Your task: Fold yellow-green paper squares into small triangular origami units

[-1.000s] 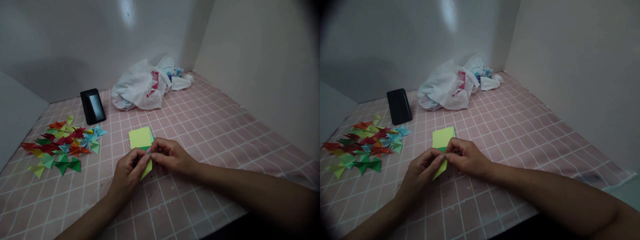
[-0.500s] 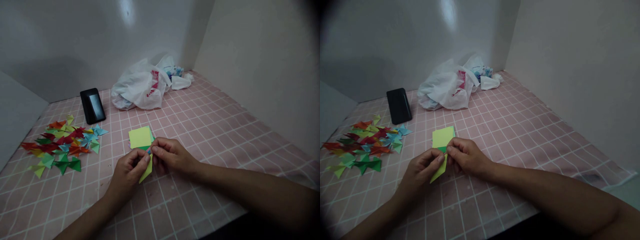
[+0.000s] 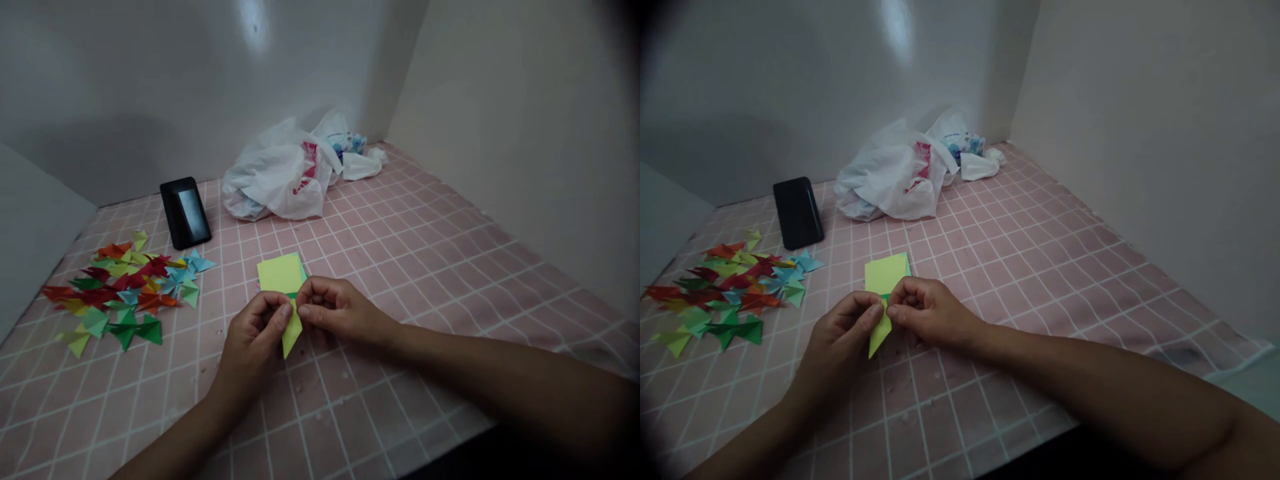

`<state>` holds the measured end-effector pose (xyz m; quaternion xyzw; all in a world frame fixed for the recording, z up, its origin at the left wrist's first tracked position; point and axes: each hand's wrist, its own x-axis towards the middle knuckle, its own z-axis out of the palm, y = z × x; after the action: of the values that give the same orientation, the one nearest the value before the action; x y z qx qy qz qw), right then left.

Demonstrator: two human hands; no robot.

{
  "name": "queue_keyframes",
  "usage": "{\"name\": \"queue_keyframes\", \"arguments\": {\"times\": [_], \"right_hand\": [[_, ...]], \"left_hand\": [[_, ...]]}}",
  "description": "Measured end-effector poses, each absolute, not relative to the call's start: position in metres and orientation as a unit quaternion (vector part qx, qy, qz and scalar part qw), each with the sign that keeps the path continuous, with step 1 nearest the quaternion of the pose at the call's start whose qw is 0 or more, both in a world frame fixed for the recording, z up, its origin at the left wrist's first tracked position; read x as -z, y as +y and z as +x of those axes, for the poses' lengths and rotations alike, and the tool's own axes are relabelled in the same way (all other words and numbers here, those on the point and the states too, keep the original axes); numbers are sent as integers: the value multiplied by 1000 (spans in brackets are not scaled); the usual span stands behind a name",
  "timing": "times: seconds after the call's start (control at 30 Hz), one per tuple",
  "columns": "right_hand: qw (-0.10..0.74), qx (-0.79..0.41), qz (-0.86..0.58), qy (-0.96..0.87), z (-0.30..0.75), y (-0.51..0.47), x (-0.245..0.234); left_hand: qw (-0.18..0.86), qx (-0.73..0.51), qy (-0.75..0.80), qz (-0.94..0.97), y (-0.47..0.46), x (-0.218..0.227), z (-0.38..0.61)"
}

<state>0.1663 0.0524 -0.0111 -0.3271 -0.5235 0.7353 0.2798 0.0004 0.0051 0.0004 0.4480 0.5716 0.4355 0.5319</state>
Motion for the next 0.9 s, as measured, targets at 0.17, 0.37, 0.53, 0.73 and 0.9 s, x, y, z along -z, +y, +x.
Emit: {"name": "queue_keyframes", "arguments": {"times": [0.17,0.37,0.53,0.73,0.9], "right_hand": [[297,-662,-350,-593,166,52,9],[300,-641,-350,-613,167,51,8],[310,-598,-347,-652,168,51,9],[337,-585,-323,-664,168,50,10],[344,-574,-313,-674,169,52,12]], "left_hand": [[534,-439,564,451,4,0,0],[523,-430,576,458,4,-2,0],[558,-434,572,416,5,-3,2],[574,-438,562,403,4,-2,1],[587,-446,549,394,3,3,-1]]}}
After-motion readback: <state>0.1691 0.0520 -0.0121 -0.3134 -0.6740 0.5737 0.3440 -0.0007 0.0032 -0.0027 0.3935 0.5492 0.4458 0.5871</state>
